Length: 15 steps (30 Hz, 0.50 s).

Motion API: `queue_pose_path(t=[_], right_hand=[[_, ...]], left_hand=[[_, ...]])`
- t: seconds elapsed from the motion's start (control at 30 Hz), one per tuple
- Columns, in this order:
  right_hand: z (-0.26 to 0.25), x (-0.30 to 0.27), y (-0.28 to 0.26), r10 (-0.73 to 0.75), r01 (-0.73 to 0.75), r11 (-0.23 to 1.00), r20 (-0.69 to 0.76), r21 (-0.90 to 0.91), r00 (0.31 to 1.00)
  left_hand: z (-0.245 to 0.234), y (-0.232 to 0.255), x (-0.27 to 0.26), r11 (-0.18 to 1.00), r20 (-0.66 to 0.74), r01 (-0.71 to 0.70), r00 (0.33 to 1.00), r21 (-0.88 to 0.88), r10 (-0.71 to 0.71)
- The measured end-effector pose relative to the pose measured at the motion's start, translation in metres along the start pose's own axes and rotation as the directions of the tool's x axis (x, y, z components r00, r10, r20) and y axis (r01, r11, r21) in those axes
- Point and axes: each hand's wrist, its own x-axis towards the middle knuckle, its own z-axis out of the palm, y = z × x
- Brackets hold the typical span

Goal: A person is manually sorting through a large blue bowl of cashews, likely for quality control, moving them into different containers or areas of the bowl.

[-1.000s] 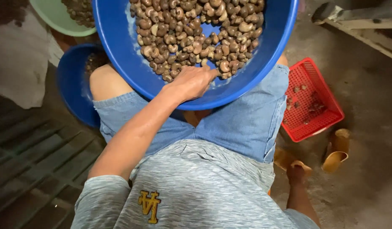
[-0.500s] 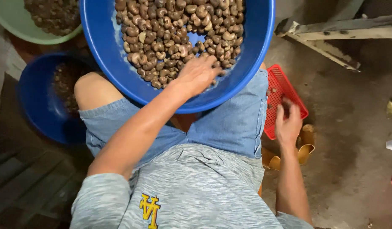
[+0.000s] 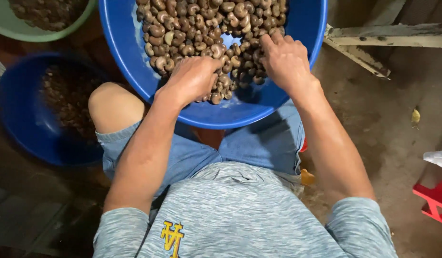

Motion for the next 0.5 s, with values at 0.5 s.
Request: queue_pose_path(t=[0.5], right_hand=[[-0.078,-0.006,0.023,0.338,-0.193,-0.693,0.549,0.695,0.765]], left_hand=[[0.058,0.02,0.024,0.979,0.244,-0.181,0.958,0.098,0.153]])
